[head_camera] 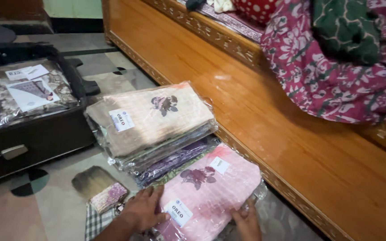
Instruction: The person organizes packaged fabrics on the floor next to a suitcase, using a cloth to wipe the surfaces and a large brush to dust the packages.
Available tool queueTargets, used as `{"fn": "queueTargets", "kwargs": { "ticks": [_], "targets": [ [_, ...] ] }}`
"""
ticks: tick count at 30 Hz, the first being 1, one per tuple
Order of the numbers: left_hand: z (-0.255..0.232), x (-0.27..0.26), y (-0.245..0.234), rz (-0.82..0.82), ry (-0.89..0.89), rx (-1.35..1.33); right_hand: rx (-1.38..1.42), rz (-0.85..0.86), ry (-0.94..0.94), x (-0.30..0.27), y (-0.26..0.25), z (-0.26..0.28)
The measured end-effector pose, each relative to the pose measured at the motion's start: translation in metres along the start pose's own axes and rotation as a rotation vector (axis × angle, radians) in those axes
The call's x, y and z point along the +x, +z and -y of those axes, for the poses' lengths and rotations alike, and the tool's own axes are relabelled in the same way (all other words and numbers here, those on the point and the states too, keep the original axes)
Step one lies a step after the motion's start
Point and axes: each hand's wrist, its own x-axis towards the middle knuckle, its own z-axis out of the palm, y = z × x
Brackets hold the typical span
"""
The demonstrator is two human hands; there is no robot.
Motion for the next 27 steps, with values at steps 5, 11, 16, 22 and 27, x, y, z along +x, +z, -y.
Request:
{"fn": "queueTargets", "kwargs": {
  "ticks": [5, 11, 16, 22, 27],
  "targets": [
    [0.008, 0.012, 0.002, -0.151, -0.015, -0.223, 0.327, -0.173, 0.281, -0.032, 0.035, 0.062],
    [0.010, 0.049, 0.012, -0.185, -0.015, -0.794, 0.334, 0.007, 0.585, -0.062, 0.052, 0.145],
    [-0.004, 0.053, -0.003, -0.037, 0.024, -1.126, 0.421, 0.050, 0.217, -0.074, 0.070, 0.168],
    [-0.030, 0.013, -0.069, -0.062, 0.246, -1.171, 0.552, 0.019, 0.094, -0.097, 0.074, 0.224],
    [-0.039, -0.049, -0.144, -0.003, 0.244, -1.305, 0.622, 0.019, -0.030, -0.133, 0.098, 0.299]
  ]
}}
